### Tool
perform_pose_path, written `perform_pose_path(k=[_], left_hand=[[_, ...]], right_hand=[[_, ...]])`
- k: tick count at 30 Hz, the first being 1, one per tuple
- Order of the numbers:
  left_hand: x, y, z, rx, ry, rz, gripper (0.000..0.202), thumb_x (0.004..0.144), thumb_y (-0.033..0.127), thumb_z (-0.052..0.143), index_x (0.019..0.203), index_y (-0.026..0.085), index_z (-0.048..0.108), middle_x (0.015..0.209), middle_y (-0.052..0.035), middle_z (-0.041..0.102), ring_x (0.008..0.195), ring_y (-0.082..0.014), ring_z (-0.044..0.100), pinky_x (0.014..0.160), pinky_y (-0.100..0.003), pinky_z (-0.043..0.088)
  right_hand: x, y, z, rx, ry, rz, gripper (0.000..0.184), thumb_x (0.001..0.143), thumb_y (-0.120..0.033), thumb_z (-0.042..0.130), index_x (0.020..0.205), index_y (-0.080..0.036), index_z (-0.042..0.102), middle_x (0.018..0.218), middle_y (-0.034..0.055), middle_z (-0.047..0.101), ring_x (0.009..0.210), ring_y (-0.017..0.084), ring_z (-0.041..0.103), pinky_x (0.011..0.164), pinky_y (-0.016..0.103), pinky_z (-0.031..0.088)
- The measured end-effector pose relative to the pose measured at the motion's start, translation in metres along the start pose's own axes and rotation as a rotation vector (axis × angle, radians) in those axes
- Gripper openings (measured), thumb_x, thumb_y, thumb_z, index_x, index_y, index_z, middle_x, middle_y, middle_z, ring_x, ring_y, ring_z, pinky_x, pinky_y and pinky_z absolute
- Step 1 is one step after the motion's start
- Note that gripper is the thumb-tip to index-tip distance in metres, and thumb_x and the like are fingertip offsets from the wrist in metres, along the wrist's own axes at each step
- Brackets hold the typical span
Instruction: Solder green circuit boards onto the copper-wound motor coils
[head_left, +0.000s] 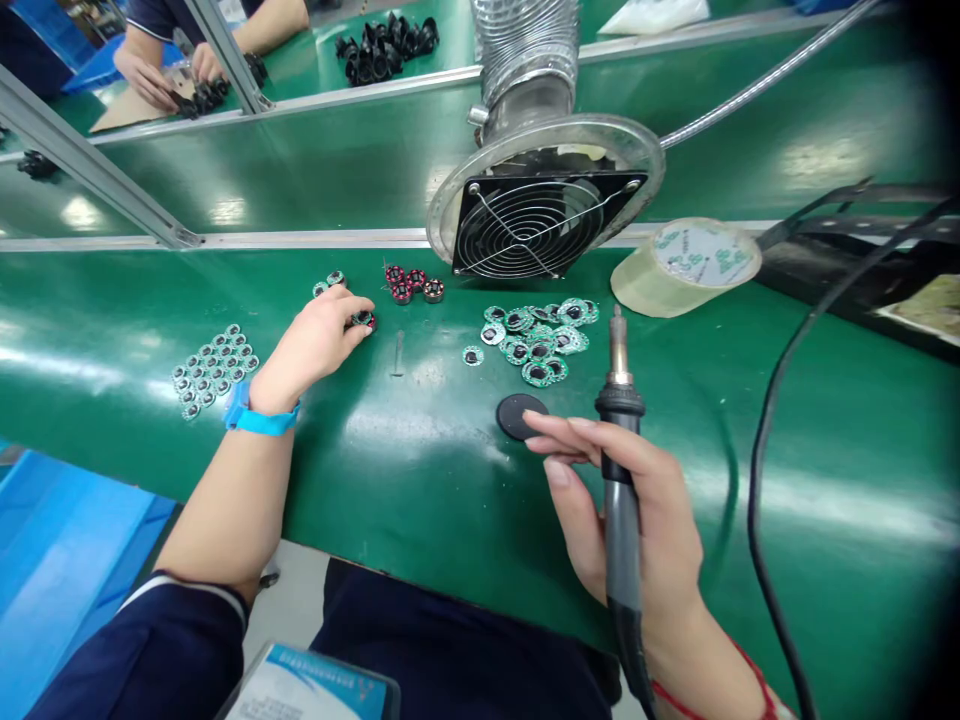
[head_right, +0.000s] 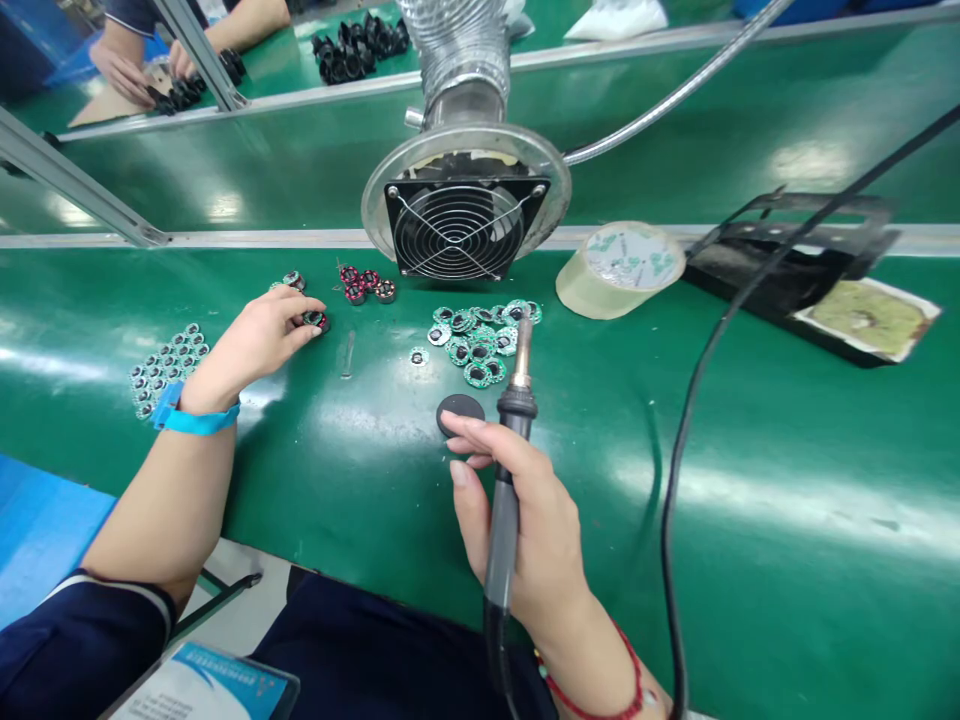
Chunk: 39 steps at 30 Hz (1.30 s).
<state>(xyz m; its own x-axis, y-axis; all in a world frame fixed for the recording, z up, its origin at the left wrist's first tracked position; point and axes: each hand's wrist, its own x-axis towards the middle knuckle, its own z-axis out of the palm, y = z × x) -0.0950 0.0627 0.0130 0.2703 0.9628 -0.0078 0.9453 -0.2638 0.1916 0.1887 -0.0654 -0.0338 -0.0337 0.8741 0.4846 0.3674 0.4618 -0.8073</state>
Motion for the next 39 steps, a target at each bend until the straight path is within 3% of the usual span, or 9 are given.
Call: perform_pose_path(k=[6,10,13,21,26,29,32,35,39], left_hand=[[0.004,0.007,0.012,0.065,0.054,0.018,0.028,0.09,0.022,0.048,0.109,0.014,0.067,0.105,-0.0109,0.064,0.098,-0.0238,0.059,0.09,-0.038,0.049],[0.004,0.007,0.012,0.232,0.088,-0.023,0.028,0.091,0.022,0.046,0.109,0.015,0.067,0.101,-0.0129,0.067,0.101,-0.0315,0.057,0.089,-0.048,0.048],[0.001,0.01,0.008,0.278,0.14,-0.041,0.033,0.09,0.024,0.05,0.12,0.017,0.06,0.113,-0.0143,0.065,0.108,-0.0369,0.052,0.088,-0.054,0.045],[0.02,0.03,0.027,0.229,0.203,0.009,0.033,0.091,0.025,0.049,0.122,0.016,0.059,0.121,-0.0155,0.052,0.109,-0.0331,0.046,0.094,-0.049,0.041],[0.023,0.035,0.037,0.169,0.243,-0.04,0.022,0.092,0.022,0.048,0.102,0.015,0.067,0.115,-0.0149,0.053,0.109,-0.0326,0.044,0.095,-0.05,0.038],[0.009,0.052,0.031,-0.076,0.254,0.036,0.015,0.089,0.023,0.055,0.095,0.016,0.067,0.107,-0.0099,0.054,0.108,-0.0269,0.045,0.099,-0.047,0.037],[-0.01,0.079,0.025,-0.316,0.146,0.191,0.012,0.089,0.024,0.057,0.094,0.019,0.067,0.106,-0.0063,0.053,0.107,-0.0221,0.046,0.1,-0.044,0.037],[-0.026,0.104,0.022,-0.406,0.054,0.355,0.011,0.09,0.022,0.056,0.093,0.019,0.066,0.107,-0.0065,0.053,0.106,-0.0205,0.045,0.096,-0.04,0.04],[-0.035,0.115,0.023,-0.527,-0.074,0.499,0.012,0.091,0.016,0.053,0.095,0.017,0.064,0.106,-0.0066,0.054,0.103,-0.0178,0.046,0.094,-0.035,0.041]], right_hand=[[-0.001,0.002,0.001,0.013,-0.008,0.007,0.043,0.084,-0.008,0.059,0.124,-0.023,0.051,0.114,0.0089,0.07,0.086,0.017,0.071,0.072,0.035,0.061],[0.0,0.002,0.0,0.01,-0.009,0.006,0.044,0.084,-0.008,0.059,0.124,-0.023,0.051,0.114,0.0086,0.07,0.085,0.017,0.071,0.071,0.034,0.061],[0.001,0.001,-0.001,0.009,-0.012,-0.002,0.044,0.084,-0.008,0.059,0.125,-0.024,0.051,0.113,0.008,0.071,0.085,0.017,0.071,0.07,0.033,0.062],[0.003,0.001,0.0,0.017,-0.004,-0.011,0.044,0.085,-0.009,0.059,0.125,-0.025,0.051,0.112,0.0061,0.071,0.086,0.015,0.071,0.07,0.029,0.061],[0.004,-0.001,-0.001,0.022,0.01,-0.007,0.041,0.086,-0.009,0.058,0.123,-0.024,0.051,0.112,0.0067,0.071,0.085,0.014,0.071,0.07,0.028,0.061],[0.004,0.0,0.001,-0.001,0.012,-0.005,0.041,0.086,-0.009,0.057,0.123,-0.025,0.05,0.11,0.0058,0.071,0.085,0.014,0.071,0.071,0.028,0.06],[0.007,0.003,0.004,-0.119,-0.014,-0.03,0.042,0.086,-0.012,0.058,0.125,-0.025,0.05,0.111,0.0065,0.07,0.091,0.018,0.07,0.074,0.033,0.061],[0.01,0.006,0.006,-0.266,-0.064,-0.09,0.048,0.084,-0.017,0.062,0.129,-0.023,0.046,0.118,0.0101,0.068,0.1,0.024,0.067,0.081,0.042,0.06],[0.011,0.007,0.008,-0.33,-0.046,-0.096,0.046,0.085,-0.019,0.063,0.127,-0.024,0.045,0.111,0.0081,0.069,0.088,0.022,0.067,0.075,0.04,0.059]])
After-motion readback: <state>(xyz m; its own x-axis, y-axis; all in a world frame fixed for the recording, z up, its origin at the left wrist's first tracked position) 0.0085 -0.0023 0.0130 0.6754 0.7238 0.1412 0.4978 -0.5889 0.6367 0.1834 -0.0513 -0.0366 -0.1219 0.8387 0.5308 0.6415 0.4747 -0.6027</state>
